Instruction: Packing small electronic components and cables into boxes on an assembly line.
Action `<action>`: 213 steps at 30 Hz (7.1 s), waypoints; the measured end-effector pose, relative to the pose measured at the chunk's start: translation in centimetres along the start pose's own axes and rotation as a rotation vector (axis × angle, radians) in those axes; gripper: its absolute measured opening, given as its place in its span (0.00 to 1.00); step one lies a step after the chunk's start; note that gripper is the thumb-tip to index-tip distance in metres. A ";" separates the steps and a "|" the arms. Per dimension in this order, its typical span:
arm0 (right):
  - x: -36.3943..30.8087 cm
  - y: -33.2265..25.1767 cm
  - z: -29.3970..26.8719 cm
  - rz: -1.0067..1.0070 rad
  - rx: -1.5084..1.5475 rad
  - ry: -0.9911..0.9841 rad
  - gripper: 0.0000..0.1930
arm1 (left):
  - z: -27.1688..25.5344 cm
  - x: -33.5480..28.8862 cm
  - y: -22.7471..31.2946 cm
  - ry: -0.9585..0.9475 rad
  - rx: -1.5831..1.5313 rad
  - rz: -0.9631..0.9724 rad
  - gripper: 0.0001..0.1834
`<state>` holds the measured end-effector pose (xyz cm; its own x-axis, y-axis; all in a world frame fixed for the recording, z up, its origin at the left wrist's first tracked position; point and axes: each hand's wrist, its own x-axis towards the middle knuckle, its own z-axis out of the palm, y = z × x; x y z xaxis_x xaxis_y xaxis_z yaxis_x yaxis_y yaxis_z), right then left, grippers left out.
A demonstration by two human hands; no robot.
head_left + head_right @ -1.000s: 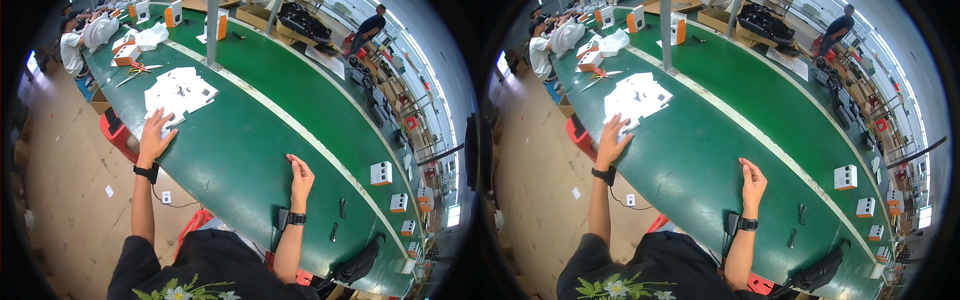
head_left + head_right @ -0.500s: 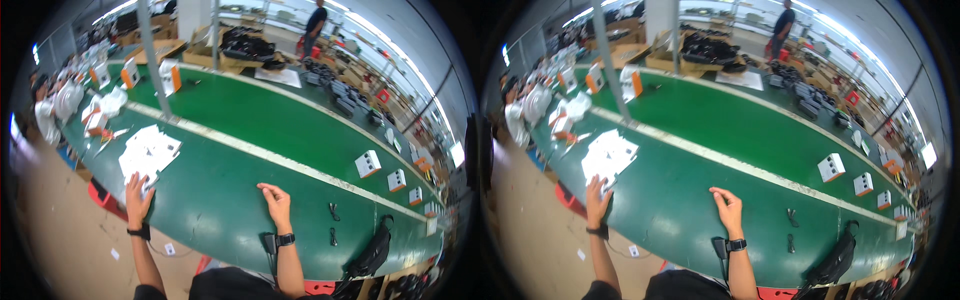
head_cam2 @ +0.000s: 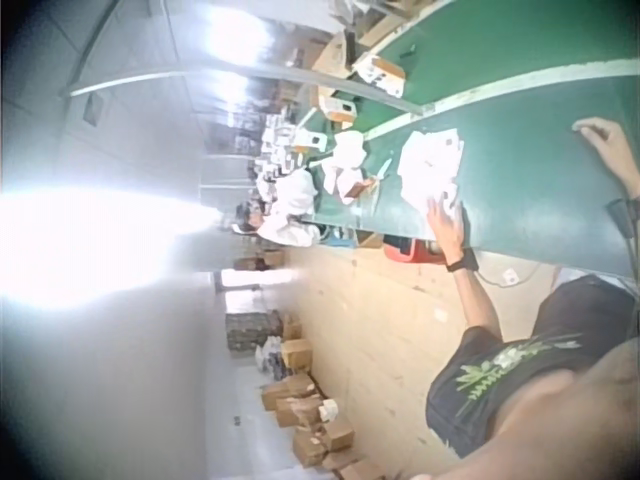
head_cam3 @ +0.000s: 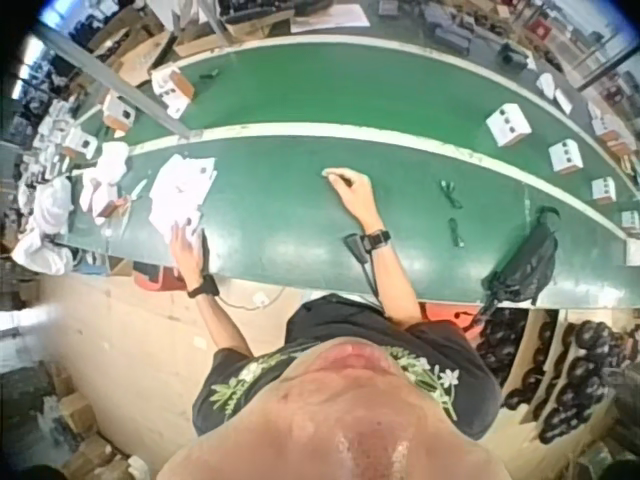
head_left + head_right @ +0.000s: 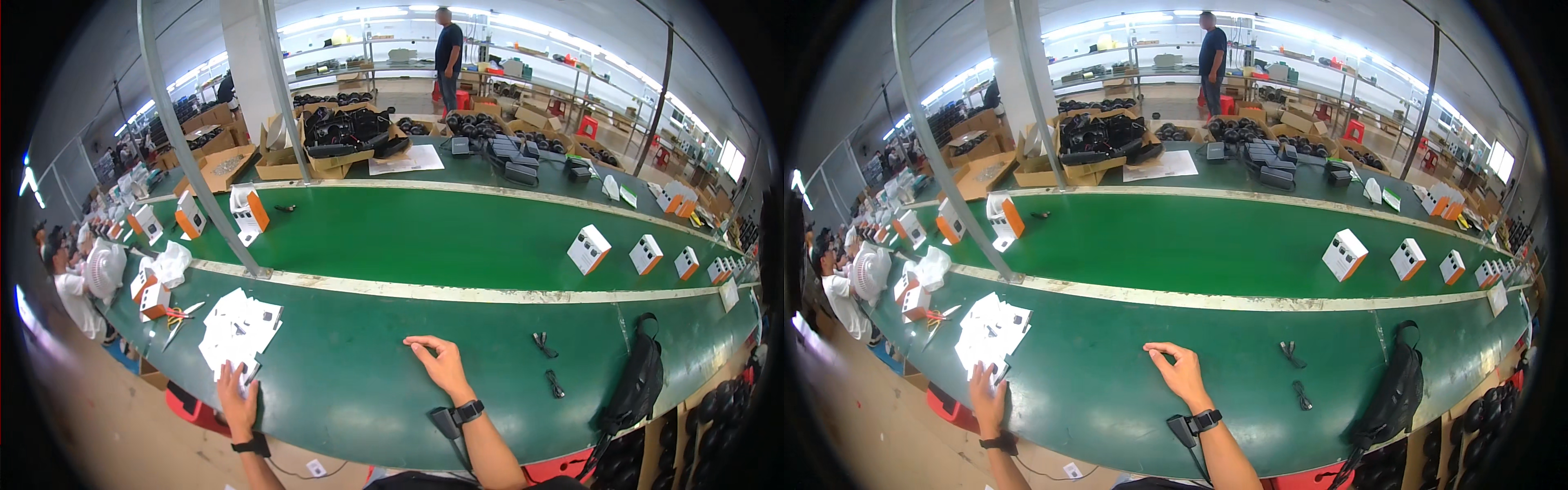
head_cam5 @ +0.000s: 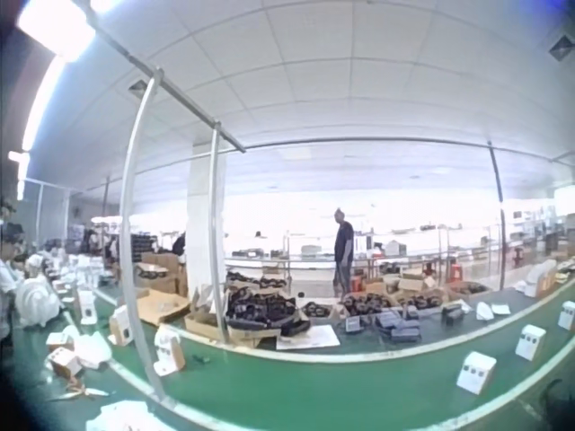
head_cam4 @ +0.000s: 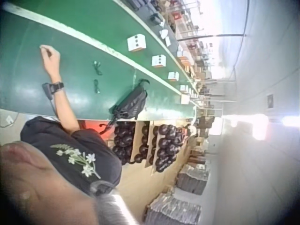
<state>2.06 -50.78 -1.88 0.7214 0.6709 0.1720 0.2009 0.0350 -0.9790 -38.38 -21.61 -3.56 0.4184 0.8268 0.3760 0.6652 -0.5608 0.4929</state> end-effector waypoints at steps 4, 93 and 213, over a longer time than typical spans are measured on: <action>0.3 -0.3 0.0 -0.010 0.033 0.008 0.11 | -0.4 -0.6 0.4 0.069 0.299 0.098 0.35; -0.4 -0.4 -0.2 -0.040 -0.096 0.080 0.42 | 21.7 35.0 9.6 -0.067 0.302 0.373 0.26; -1.5 -3.8 -0.6 -0.701 -0.448 0.303 0.14 | 9.8 9.7 29.3 -0.588 -0.466 1.081 0.34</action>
<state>0.58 -52.33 1.59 0.4667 0.3766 0.8002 0.8577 0.0282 -0.5135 -8.81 -29.57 6.86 0.8851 -0.2168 0.4119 -0.3977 -0.8119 0.4273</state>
